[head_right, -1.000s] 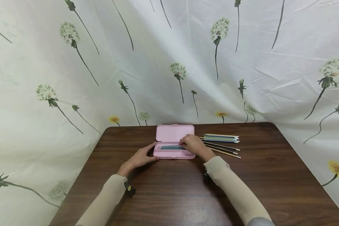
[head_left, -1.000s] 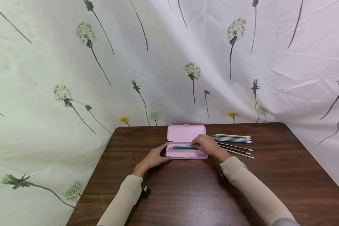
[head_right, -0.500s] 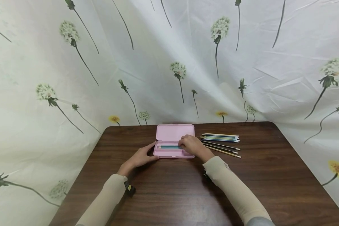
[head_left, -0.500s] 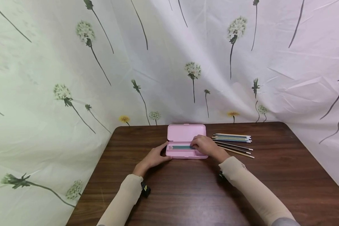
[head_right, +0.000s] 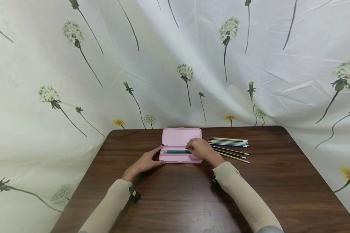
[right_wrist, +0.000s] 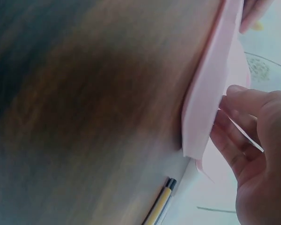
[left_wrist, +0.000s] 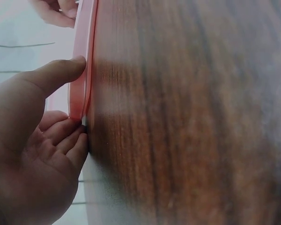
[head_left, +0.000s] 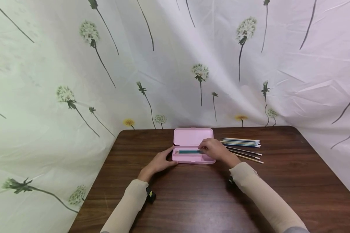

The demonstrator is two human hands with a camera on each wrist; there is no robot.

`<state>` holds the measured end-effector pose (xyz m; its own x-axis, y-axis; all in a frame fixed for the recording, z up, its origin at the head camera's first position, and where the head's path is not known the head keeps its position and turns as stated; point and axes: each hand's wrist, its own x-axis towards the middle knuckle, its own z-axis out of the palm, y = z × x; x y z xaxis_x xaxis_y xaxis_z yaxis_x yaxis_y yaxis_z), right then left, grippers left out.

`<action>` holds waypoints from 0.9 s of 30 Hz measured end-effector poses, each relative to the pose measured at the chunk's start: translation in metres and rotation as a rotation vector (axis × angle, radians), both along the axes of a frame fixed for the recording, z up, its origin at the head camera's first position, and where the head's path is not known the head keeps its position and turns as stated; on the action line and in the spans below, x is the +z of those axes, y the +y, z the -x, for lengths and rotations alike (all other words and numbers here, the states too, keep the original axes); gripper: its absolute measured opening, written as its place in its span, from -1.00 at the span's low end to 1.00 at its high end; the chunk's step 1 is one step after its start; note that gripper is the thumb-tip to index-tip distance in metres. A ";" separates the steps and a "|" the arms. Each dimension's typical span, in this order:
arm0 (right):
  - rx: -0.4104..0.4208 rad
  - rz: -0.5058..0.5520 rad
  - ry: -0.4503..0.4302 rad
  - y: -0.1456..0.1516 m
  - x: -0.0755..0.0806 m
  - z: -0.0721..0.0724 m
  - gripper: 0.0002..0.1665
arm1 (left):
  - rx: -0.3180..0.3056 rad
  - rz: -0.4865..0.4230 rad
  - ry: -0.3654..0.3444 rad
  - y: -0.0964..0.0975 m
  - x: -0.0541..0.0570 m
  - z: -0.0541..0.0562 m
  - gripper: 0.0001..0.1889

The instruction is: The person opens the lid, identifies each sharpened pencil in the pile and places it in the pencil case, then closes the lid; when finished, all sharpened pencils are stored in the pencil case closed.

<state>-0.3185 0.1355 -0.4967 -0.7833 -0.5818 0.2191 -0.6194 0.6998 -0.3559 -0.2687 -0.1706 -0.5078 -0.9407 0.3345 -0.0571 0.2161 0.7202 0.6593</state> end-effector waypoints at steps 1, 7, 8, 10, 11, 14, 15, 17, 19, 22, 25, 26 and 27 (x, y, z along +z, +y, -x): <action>-0.002 0.010 0.004 0.002 0.001 0.000 -0.84 | -0.001 -0.002 0.001 0.000 0.000 0.000 -0.12; 0.015 0.077 0.053 0.019 0.010 0.003 -0.85 | 0.000 -0.006 0.003 0.000 -0.002 0.001 -0.12; 0.014 0.091 0.052 0.023 0.012 0.004 -0.85 | 0.000 0.000 0.002 0.000 -0.003 0.002 -0.12; 0.000 0.112 0.043 0.030 0.015 0.005 -0.84 | -0.003 0.003 0.008 0.000 -0.003 0.002 -0.12; -0.009 0.124 0.036 0.034 0.018 0.005 -0.84 | -0.004 0.005 0.008 0.000 -0.003 0.002 -0.12; -0.029 0.151 0.022 0.046 0.027 0.005 -0.83 | -0.005 0.005 0.006 0.000 -0.002 0.001 -0.12; -0.035 0.158 0.021 0.051 0.031 0.005 -0.83 | -0.005 0.002 0.007 0.000 -0.002 0.001 -0.12; -0.045 0.166 0.021 0.060 0.037 0.006 -0.84 | -0.005 0.000 0.003 0.000 -0.001 0.000 -0.11; -0.061 0.165 0.020 0.070 0.042 0.006 -0.85 | -0.004 -0.004 0.004 0.000 0.001 -0.001 -0.11; -0.087 0.153 0.012 0.085 0.049 0.006 -0.84 | -0.004 -0.007 0.004 0.000 0.002 -0.001 -0.11; -0.109 0.150 0.000 0.099 0.053 0.004 -0.83 | -0.003 -0.009 0.003 0.001 0.003 -0.002 -0.11; -0.117 0.150 -0.005 0.104 0.054 0.003 -0.82 | -0.003 -0.009 0.003 0.001 0.003 -0.002 -0.11; -0.123 0.150 -0.006 0.108 0.054 0.002 -0.82 | -0.003 -0.006 0.002 0.001 0.003 -0.002 -0.11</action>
